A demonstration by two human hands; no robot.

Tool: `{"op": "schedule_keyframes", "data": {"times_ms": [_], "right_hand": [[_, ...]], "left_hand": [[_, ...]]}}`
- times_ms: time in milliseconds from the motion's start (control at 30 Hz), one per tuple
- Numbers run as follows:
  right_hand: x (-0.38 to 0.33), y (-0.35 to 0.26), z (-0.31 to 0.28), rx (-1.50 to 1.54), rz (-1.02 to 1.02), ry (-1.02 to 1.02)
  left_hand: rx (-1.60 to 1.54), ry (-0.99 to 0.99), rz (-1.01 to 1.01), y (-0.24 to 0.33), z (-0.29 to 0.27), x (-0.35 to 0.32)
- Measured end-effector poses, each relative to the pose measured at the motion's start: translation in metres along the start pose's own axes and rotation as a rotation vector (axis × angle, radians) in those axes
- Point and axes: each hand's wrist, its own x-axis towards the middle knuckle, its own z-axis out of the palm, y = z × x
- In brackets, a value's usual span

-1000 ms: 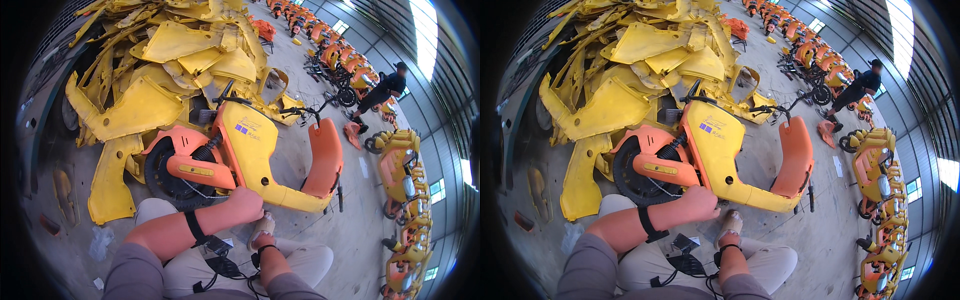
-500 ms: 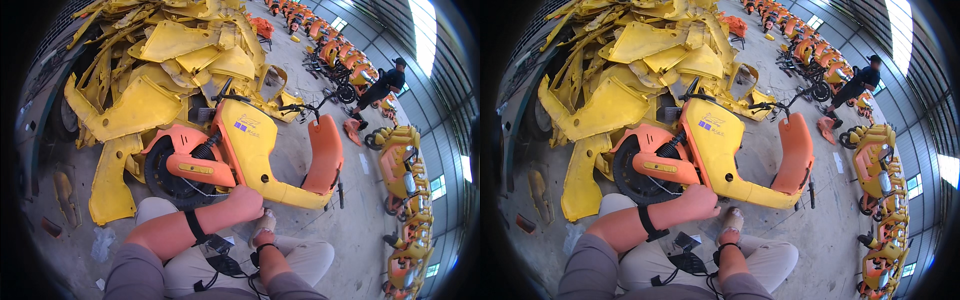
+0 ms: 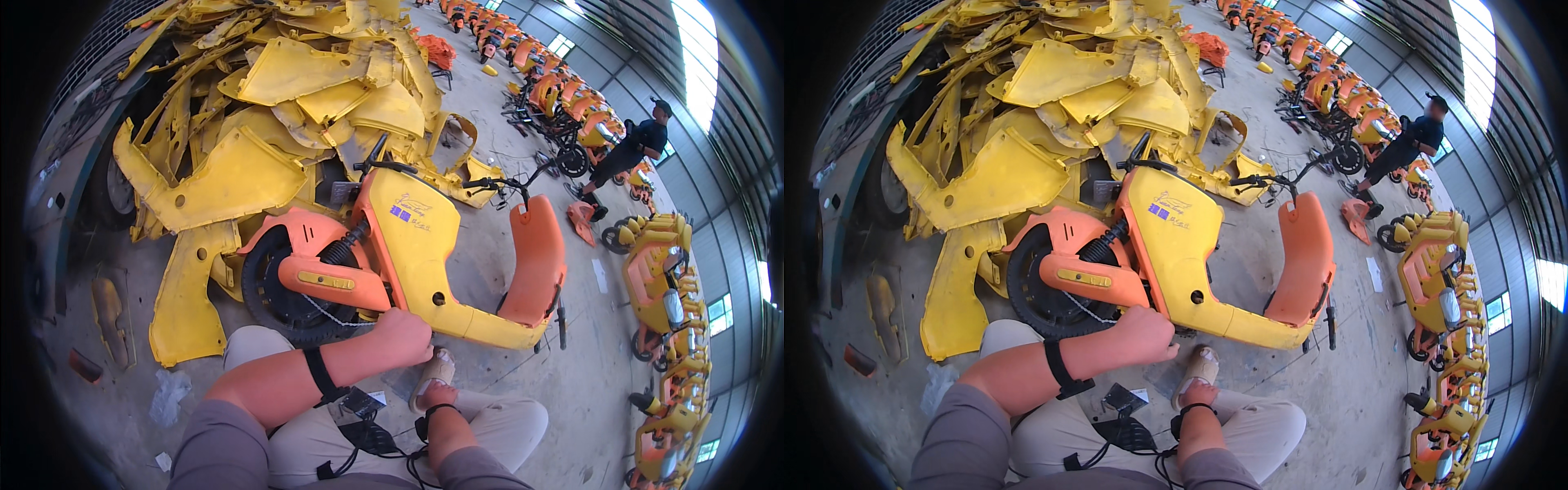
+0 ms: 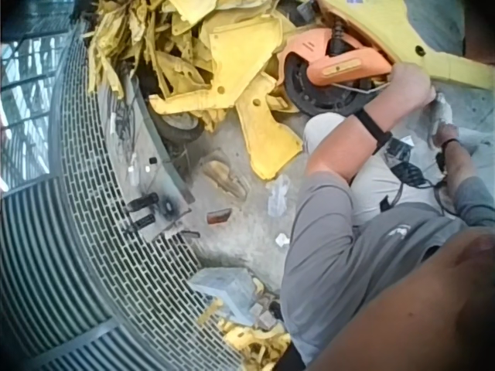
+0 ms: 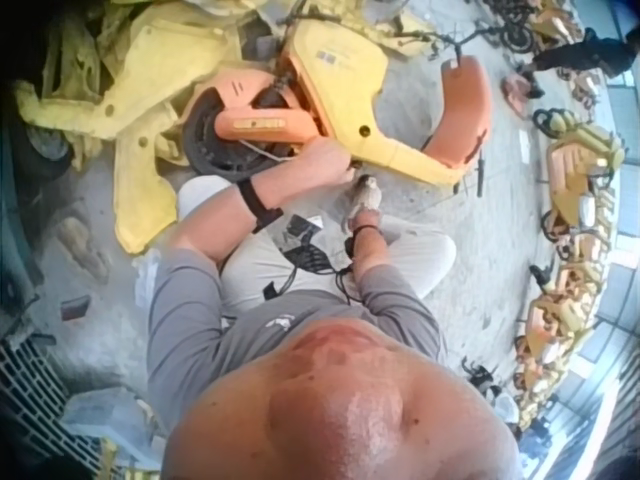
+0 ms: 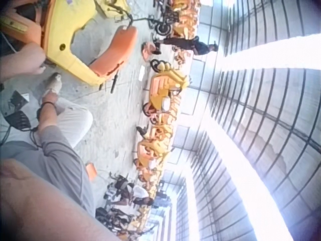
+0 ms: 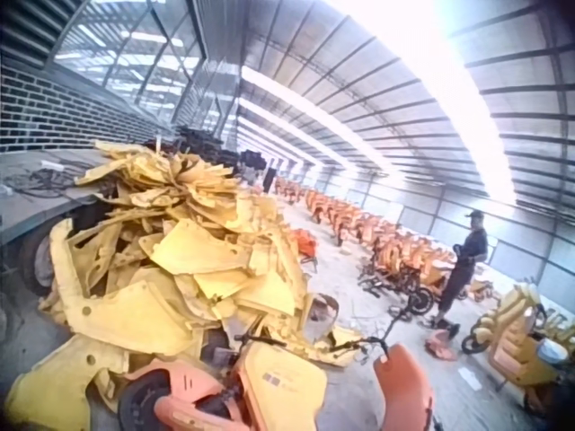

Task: The person unscrews and removes bolts from the yellow and orange body panels of a scooter using a wrench and by hand.

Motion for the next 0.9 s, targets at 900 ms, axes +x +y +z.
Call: {"op": "schedule_keyframes", "data": {"times_ms": [900], "right_hand": [[-0.012,0.006,-0.03,0.012,-0.04,-0.081]], "left_hand": [[0.009,0.009,0.021,0.002,0.001,0.006]]}}
